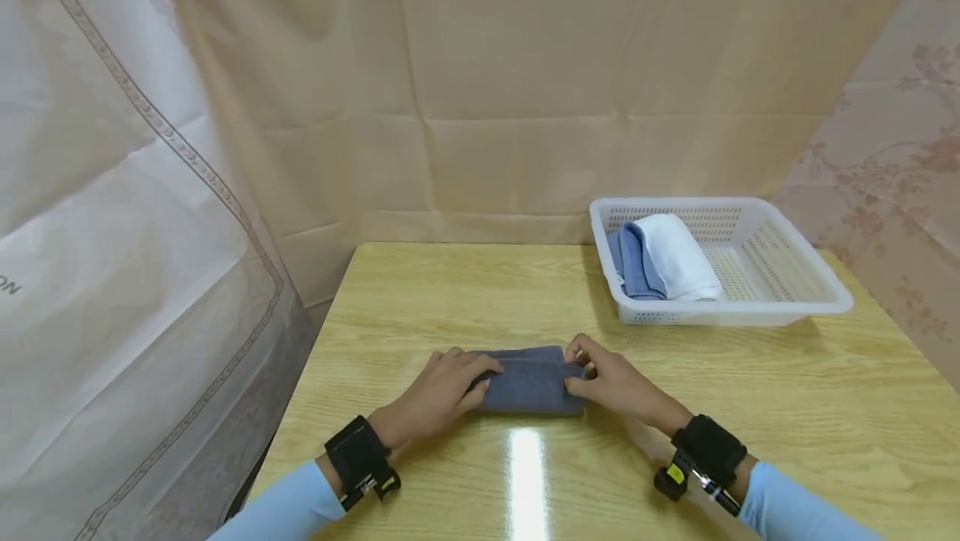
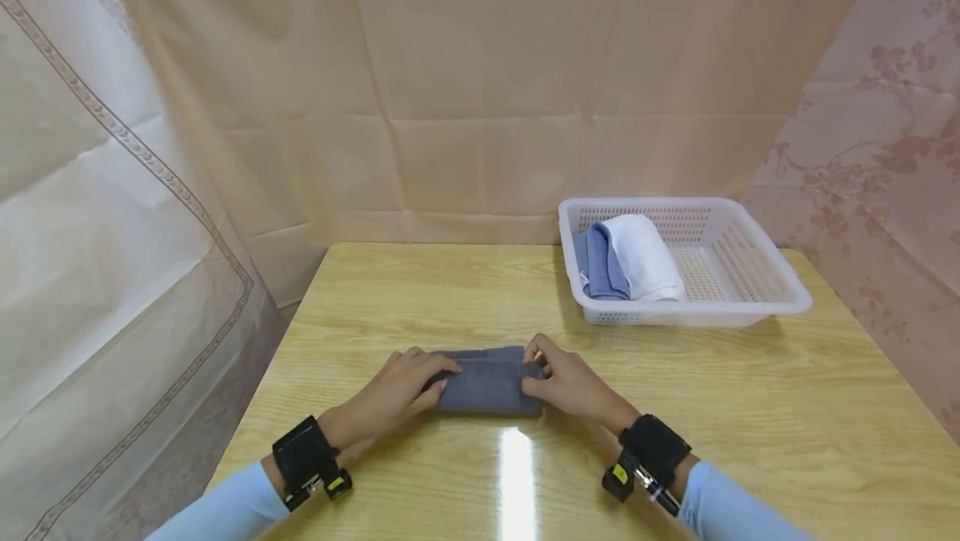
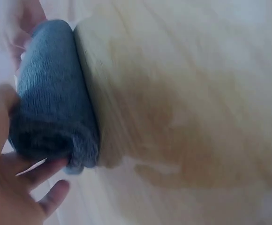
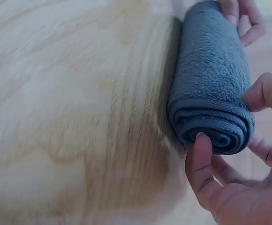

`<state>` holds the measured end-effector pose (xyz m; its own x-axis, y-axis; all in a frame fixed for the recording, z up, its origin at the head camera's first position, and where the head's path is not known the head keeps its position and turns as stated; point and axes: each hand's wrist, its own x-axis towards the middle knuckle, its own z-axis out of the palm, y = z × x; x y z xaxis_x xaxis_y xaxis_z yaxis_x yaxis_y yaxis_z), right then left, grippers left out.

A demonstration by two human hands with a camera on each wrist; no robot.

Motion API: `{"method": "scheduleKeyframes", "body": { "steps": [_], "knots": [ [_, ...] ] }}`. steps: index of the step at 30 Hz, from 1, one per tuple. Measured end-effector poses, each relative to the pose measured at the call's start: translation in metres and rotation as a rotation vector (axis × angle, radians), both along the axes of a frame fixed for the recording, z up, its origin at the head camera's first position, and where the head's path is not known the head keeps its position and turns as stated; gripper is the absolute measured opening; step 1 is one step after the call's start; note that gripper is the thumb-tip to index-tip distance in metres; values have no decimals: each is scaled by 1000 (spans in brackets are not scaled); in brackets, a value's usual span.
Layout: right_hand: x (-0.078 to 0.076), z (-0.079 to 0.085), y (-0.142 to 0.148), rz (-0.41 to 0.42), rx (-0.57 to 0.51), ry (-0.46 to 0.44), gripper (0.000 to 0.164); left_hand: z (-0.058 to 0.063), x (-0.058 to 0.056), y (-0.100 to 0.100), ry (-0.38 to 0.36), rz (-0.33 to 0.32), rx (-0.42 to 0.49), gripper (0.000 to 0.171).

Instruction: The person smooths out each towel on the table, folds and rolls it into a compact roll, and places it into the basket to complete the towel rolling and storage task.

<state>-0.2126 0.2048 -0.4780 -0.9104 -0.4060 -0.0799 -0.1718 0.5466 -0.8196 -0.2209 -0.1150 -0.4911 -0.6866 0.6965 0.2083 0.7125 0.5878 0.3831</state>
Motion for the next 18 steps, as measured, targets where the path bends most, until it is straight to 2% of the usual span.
{"method": "scheduleKeyframes", "body": {
  "steps": [3, 6, 9, 11, 14, 18],
  "knots": [
    [4, 1, -4, 18, 48, 174, 17, -1, 4, 1, 121, -4, -14, 32],
    [10, 4, -10, 44, 192, 423, 14, 0, 7, 0, 219, -1, -49, 35],
    [18, 5, -16, 75, 375, 680, 15, 2, 8, -1, 261, -9, -98, 45],
    [23, 4, -18, 105, 486, 796, 21, 4, 9, -2, 273, -23, -130, 55],
    [27, 2, -19, 154, 596, 853, 40, 5, 9, -3, 268, -49, -151, 62],
    [28, 0, -18, 203, 669, 829, 70, 7, 8, -2, 247, -68, -133, 63]
  ]
}}
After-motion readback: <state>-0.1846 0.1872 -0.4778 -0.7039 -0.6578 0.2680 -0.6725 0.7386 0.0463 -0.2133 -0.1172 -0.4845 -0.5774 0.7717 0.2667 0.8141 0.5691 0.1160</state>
